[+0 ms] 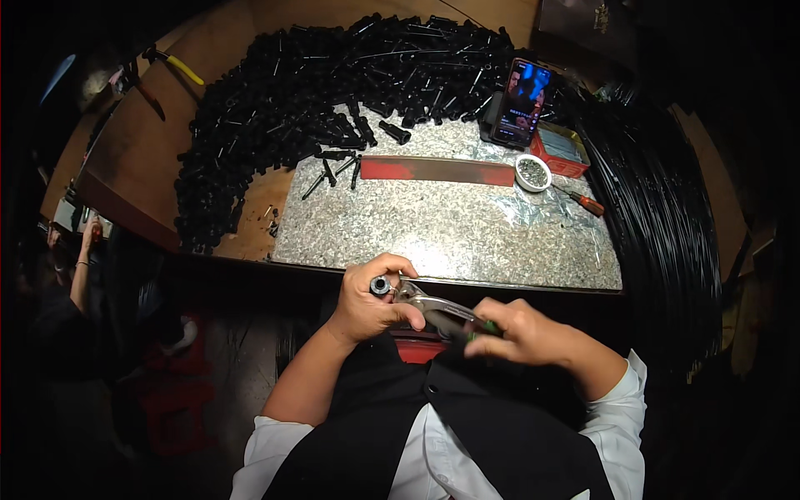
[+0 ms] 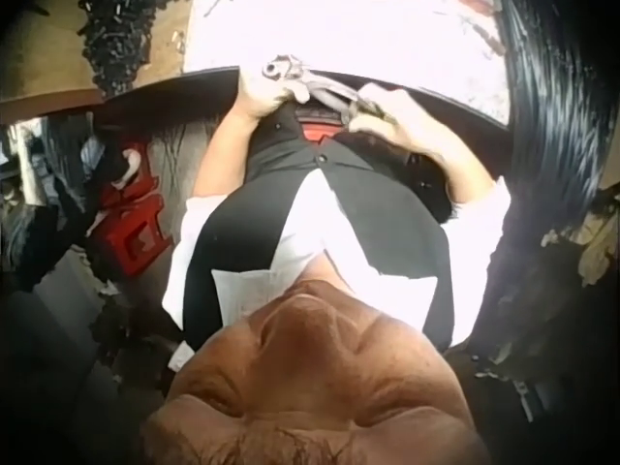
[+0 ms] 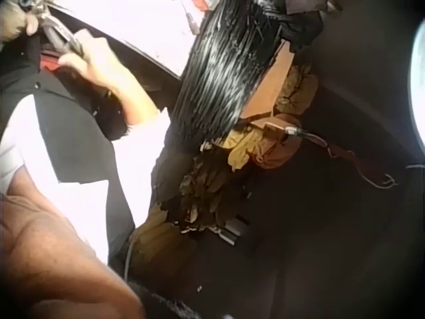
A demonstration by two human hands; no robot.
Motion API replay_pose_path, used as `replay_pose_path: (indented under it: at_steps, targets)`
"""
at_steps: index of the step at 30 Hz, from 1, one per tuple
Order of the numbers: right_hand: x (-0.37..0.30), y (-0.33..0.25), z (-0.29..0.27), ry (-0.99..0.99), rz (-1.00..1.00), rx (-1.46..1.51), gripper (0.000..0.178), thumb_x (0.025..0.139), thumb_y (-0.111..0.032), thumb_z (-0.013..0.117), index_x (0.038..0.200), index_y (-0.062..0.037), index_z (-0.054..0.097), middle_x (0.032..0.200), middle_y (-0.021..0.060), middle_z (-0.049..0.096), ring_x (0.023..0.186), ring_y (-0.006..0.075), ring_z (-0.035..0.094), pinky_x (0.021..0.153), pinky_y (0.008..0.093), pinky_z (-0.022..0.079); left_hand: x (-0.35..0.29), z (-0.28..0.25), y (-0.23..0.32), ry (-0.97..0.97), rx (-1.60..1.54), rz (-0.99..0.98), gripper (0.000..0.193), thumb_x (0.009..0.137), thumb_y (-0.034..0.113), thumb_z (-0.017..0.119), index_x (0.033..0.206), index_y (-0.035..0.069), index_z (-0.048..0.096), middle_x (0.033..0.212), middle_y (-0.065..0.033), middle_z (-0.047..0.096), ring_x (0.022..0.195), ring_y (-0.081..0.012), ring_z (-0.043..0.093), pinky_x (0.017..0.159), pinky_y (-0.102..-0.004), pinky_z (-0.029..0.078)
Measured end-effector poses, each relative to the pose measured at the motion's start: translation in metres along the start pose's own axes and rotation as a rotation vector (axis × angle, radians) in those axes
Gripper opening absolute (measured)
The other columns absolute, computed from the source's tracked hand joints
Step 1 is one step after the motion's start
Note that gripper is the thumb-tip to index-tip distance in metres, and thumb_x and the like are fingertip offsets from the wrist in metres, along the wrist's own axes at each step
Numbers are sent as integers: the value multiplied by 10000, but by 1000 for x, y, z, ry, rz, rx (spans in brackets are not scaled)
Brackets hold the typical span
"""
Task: Assembling bundles of wires into connectors and securing them using tools.
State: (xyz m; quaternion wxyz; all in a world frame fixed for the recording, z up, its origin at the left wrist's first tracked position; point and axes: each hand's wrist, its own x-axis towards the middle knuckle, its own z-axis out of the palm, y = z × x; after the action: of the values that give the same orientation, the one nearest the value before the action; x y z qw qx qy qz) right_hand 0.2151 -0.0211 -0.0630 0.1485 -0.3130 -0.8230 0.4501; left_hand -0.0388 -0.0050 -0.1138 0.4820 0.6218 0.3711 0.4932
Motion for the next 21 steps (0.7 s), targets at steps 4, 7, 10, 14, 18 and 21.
replay_pose_path:
  at_steps: [4, 7, 10, 14, 18, 21]
  targets:
    - [-1, 0, -2, -420, 568, 972, 335, 768, 43, 675, 1008, -17, 449, 709, 69, 544, 498, 179, 588, 471, 288, 494, 5, -4, 0, -106, 92, 228, 509, 473, 354, 891, 785, 50, 629, 577, 43, 492, 531, -40, 436, 474, -211, 330]
    - [2, -23, -9, -326, 478, 631, 453, 800, -106, 703, 1137, -38, 408, 806, 44, 525, 599, 131, 575, 522, 273, 481, 5, -4, 7, -39, 41, 66, 631, 437, 563, 802, 750, 39, 643, 595, 32, 527, 541, -57, 481, 495, -206, 354]
    - [-6, -11, 5, 201, 65, -131, 494, 789, -166, 721, 1132, 0, 406, 906, 141, 538, 683, 239, 590, 643, 361, 474, 8, -10, 2, 29, 74, 52, 654, 430, 567, 804, 782, 41, 636, 629, 31, 545, 567, -55, 503, 512, -203, 371]
    - [-6, 2, 10, 268, -108, -165, 252, 900, -160, 590, 1045, 20, 489, 849, 174, 599, 683, 280, 617, 607, 333, 492, 11, -16, 9, -41, 158, 86, 678, 428, 566, 803, 815, 34, 639, 673, 26, 570, 591, -53, 514, 527, -201, 384]
    - [-12, 12, 10, -295, 350, 1017, 221, 971, -220, 477, 1008, -3, 495, 814, 110, 634, 597, 137, 614, 558, 255, 496, 15, -18, 11, -272, -24, -24, 679, 407, 553, 794, 799, 16, 657, 684, -7, 613, 602, -80, 559, 530, -212, 410]
    - [-4, -12, 1, -297, 547, 708, 345, 815, -107, 689, 1049, -25, 449, 736, 74, 579, 574, 142, 591, 578, 265, 476, 17, -17, 9, -221, 5, 25, 662, 412, 550, 797, 780, 19, 650, 674, -5, 607, 592, -86, 556, 529, -215, 409]
